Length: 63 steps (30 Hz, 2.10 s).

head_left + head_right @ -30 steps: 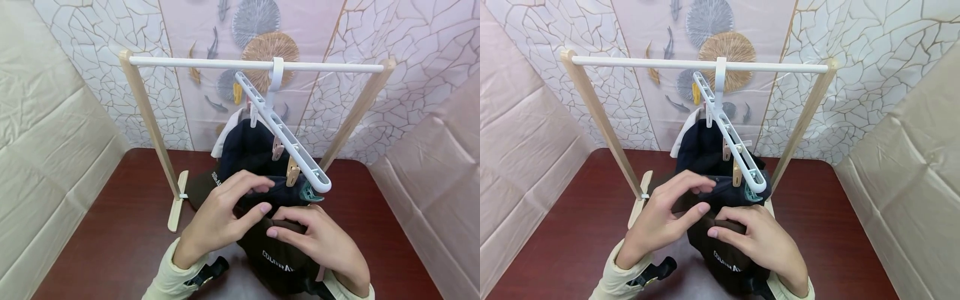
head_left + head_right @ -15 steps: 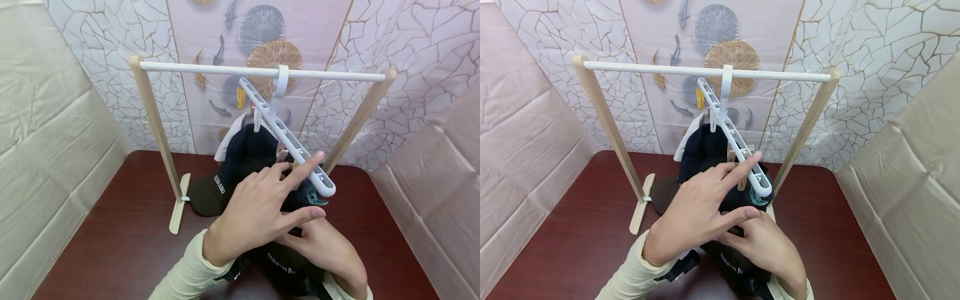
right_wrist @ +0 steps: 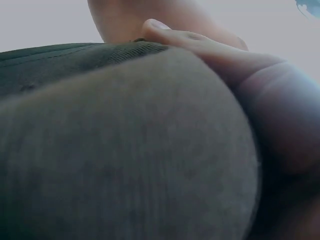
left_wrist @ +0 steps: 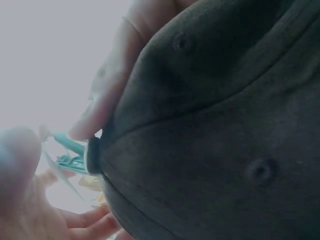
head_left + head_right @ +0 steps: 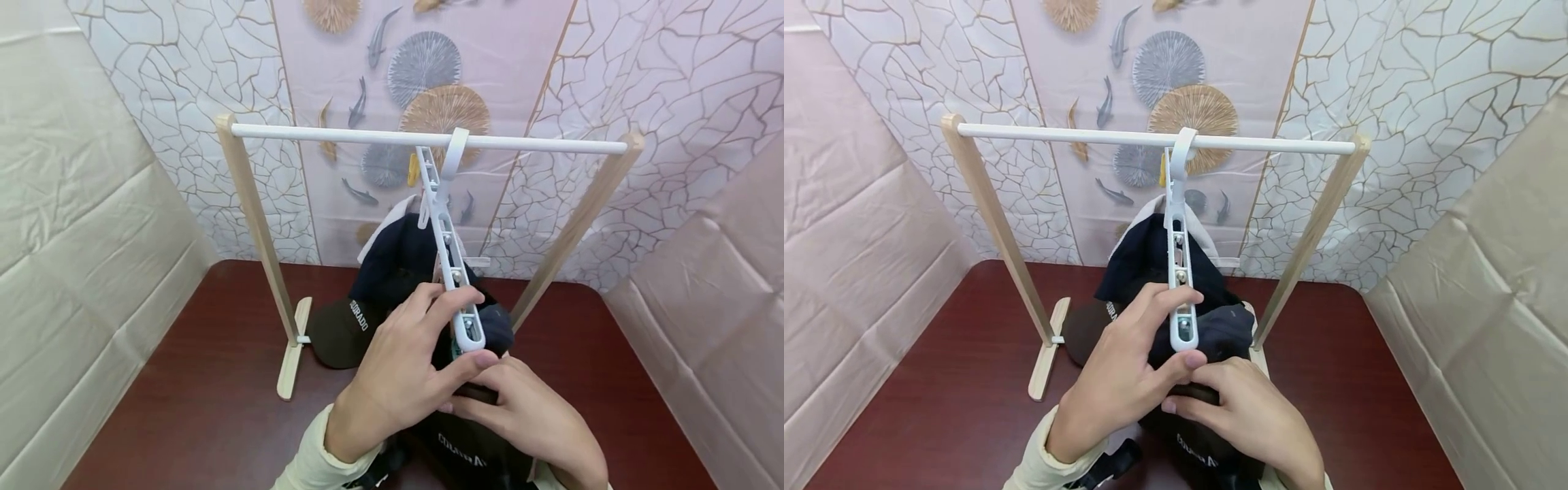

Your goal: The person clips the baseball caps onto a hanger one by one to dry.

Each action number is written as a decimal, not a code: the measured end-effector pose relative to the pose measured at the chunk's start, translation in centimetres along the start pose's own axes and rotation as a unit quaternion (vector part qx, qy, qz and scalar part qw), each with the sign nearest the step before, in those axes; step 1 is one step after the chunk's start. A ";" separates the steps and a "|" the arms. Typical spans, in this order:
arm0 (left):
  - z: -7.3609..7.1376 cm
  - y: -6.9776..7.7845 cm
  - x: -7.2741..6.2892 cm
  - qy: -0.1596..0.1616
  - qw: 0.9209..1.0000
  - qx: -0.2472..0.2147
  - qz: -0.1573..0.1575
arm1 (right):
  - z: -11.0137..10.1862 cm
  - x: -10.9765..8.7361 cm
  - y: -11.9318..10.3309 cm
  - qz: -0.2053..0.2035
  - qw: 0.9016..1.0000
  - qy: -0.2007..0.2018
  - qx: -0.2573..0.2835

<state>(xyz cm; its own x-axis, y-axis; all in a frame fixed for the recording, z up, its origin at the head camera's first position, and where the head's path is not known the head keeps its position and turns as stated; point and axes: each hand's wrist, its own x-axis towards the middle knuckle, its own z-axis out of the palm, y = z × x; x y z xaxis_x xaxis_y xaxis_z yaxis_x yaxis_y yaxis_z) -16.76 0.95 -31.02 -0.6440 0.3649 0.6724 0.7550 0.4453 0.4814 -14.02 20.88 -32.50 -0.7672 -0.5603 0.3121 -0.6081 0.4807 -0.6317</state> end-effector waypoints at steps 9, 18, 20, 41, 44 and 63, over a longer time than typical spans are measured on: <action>-0.8 -1.0 -1.6 0.088 0.986 -0.134 0.044 | 0.1 0.2 -0.3 -0.033 0.999 0.012 0.041; -2.5 -1.4 -1.7 0.115 0.969 -0.209 0.070 | 0.3 0.5 -0.4 -0.046 0.995 0.007 0.088; -2.9 -1.5 -1.7 0.115 0.965 -0.225 0.074 | 0.2 0.5 -0.4 -0.048 0.995 0.004 0.089; -7.5 -5.9 -2.6 0.110 0.936 -0.329 0.056 | 0.3 0.9 -0.7 -0.032 0.993 -0.014 0.110; -7.8 -6.7 -2.6 0.105 0.934 -0.337 0.061 | 0.4 0.9 -0.5 -0.035 0.994 -0.014 0.107; -8.9 -8.8 -3.1 0.157 0.961 -0.218 -0.065 | -1.1 -0.4 0.0 -0.019 0.997 0.025 0.071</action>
<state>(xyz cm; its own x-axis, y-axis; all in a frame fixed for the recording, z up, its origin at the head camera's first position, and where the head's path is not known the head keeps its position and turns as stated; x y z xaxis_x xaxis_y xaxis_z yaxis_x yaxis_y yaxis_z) -20.32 -11.36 -32.30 -0.7193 0.0341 0.6939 0.6945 0.0609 0.7169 -13.90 21.83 -31.85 -0.7552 -0.5409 0.3703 -0.6050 0.3576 -0.7114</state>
